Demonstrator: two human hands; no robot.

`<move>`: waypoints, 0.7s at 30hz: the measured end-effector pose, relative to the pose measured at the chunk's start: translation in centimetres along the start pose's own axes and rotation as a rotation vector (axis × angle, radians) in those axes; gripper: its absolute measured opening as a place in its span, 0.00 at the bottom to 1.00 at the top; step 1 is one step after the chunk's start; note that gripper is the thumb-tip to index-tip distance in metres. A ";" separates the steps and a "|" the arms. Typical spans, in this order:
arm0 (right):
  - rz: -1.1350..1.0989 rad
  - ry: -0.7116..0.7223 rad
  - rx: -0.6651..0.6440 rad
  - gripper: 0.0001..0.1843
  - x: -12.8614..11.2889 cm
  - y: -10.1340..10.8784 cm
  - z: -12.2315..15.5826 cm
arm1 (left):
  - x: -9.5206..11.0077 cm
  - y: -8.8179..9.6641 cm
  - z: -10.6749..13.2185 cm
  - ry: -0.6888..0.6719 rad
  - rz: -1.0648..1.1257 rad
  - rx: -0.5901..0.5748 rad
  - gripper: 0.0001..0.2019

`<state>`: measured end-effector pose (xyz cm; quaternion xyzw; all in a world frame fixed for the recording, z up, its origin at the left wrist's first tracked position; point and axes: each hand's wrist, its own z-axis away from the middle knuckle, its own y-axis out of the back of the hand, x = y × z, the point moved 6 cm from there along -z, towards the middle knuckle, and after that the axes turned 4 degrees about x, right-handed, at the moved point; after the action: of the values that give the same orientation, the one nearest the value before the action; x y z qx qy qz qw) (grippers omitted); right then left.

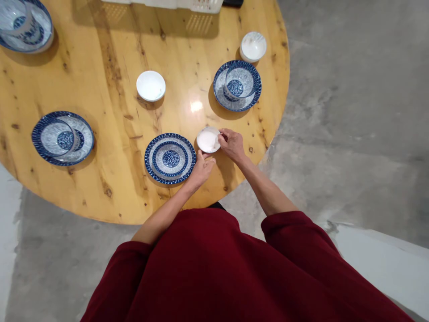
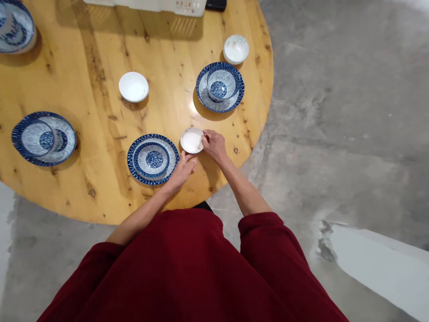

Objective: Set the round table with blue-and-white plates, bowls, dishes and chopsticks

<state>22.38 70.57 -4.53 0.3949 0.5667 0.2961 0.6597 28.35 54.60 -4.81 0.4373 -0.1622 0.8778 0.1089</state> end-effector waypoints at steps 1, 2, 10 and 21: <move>0.004 -0.003 0.004 0.20 0.0 0.0 0.0 | 0.0 0.0 0.0 -0.009 0.002 -0.001 0.39; 0.005 -0.006 0.010 0.20 0.0 -0.1 0.0 | 0.1 0.0 -0.1 -0.020 0.005 -0.003 0.38; -0.121 -0.154 0.106 0.22 2.1 1.1 1.2 | -0.8 1.1 1.9 -0.022 -0.099 -0.055 0.38; -0.313 -0.435 0.307 0.21 4.0 2.8 12.2 | -4.7 8.8 11.4 0.087 -0.304 -0.115 0.29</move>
<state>35.29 73.10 -3.61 0.4521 0.5043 0.0101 0.7357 36.54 41.89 -3.87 0.4115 -0.1393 0.8585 0.2724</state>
